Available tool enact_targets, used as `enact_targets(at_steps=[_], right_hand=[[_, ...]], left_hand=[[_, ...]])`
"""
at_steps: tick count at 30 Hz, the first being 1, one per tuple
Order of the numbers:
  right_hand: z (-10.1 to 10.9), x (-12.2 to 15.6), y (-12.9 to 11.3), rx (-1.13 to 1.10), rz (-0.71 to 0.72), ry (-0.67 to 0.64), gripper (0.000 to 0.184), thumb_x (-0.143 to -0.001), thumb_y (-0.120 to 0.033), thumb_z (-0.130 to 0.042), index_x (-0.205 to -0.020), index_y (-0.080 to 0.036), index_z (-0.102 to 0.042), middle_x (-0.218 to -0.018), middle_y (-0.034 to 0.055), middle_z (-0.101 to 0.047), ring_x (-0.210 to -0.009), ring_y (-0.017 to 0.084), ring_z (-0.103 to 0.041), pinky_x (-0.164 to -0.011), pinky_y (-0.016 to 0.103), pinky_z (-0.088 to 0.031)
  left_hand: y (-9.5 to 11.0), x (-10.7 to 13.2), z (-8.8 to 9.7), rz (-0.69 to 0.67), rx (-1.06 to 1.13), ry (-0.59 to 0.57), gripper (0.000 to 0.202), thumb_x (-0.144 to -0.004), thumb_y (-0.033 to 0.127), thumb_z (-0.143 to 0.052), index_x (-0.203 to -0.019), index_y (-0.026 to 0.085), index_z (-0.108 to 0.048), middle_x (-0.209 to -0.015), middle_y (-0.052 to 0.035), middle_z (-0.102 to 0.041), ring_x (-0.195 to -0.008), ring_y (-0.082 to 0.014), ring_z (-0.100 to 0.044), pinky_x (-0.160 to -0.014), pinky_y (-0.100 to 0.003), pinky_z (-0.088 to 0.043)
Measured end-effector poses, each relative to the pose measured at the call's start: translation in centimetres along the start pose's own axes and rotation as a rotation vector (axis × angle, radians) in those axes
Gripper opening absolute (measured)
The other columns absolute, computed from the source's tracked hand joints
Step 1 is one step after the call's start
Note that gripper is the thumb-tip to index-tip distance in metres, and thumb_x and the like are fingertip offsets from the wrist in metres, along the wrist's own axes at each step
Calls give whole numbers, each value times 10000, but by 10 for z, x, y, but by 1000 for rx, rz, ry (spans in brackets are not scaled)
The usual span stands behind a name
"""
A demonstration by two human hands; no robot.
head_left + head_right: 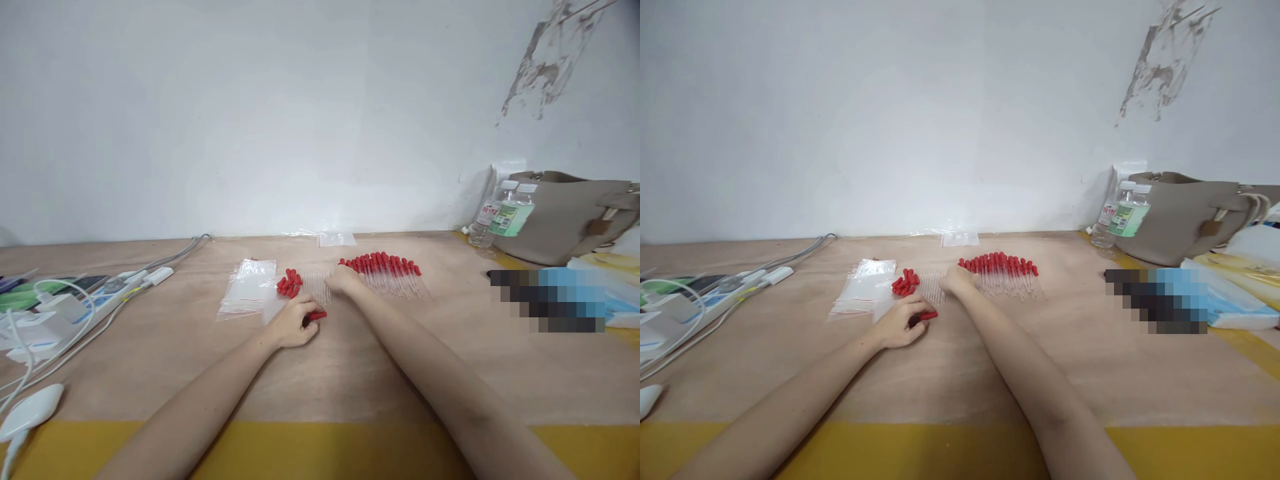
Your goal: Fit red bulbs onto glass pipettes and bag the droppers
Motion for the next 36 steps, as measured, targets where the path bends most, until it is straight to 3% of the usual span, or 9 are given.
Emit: enact_targets(at_steps=[3, 7, 10, 15, 18, 22, 36], right_hand=[[13, 11, 2, -39, 78, 40, 263, -778, -281, -422, -908, -111, -576, -960, 174, -606, -887, 260, -567, -704, 324, -392], [30, 35, 22, -113, 223, 140, 263, -855, -276, -314, -1000, -124, -473, -931, 122, -597, -837, 178, -563, -693, 263, -394], [42, 71, 27, -280, 550, 267, 218, -854, -260, -341, -1013, -154, -446, -872, 76, -590, -780, 155, -550, -676, 260, -405], [39, 117, 35, -269, 800, 354, 216, -840, -236, -382, -1010, -189, -508, -909, 70, -589, -847, 173, -525, -740, 305, -387], [36, 127, 28, -237, 830, 358, 203, -841, -233, -392, -984, -192, -531, -875, 58, -597, -777, 160, -527, -731, 312, -363], [32, 130, 16, -188, 846, 349, 181, -834, -230, -416, -958, -184, -540, -830, 39, -591, -681, 128, -516, -704, 306, -326], [31, 134, 13, -199, 863, 392, 180, -833, -244, -426, -935, -180, -560, -785, 30, -589, -688, 122, -515, -687, 291, -296]], left_hand=[[-6, 0, 0, 22, 23, 31, 152, -739, 244, -522, -850, 172, -598, -800, -43, -546, -760, -164, -522, -695, -270, -423], [-14, -1, 0, 84, 73, 90, 135, -806, 248, -457, -796, 174, -570, -785, -32, -549, -745, -145, -522, -684, -260, -415], [-16, -1, 2, 139, 141, 167, 109, -825, 239, -430, -838, 172, -514, -795, -27, -560, -746, -142, -527, -676, -261, -416], [-19, -1, -6, 225, 377, 204, 161, -840, 269, -419, -969, 178, -446, -782, -19, -578, -652, -122, -557, -603, -243, -447], [-20, -1, -13, 237, 473, 185, 244, -836, 285, -432, -1052, 172, -429, -821, -35, -593, -647, -121, -578, -608, -246, -468], [-22, -1, -11, 221, 368, 203, 221, -824, 310, -459, -978, 161, -511, -860, -54, -607, -760, -151, -579, -684, -268, -461], [-13, -2, 0, 186, 264, 239, 205, -829, 304, -451, -919, 170, -578, -850, -35, -617, -763, -143, -555, -661, -241, -433]])
Point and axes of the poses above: each hand's wrist, its own x-axis away from the middle knuckle, its own z-axis out of the back of the hand, y = z × x, the point moved 10 cm from there along -x, towards the middle knuckle
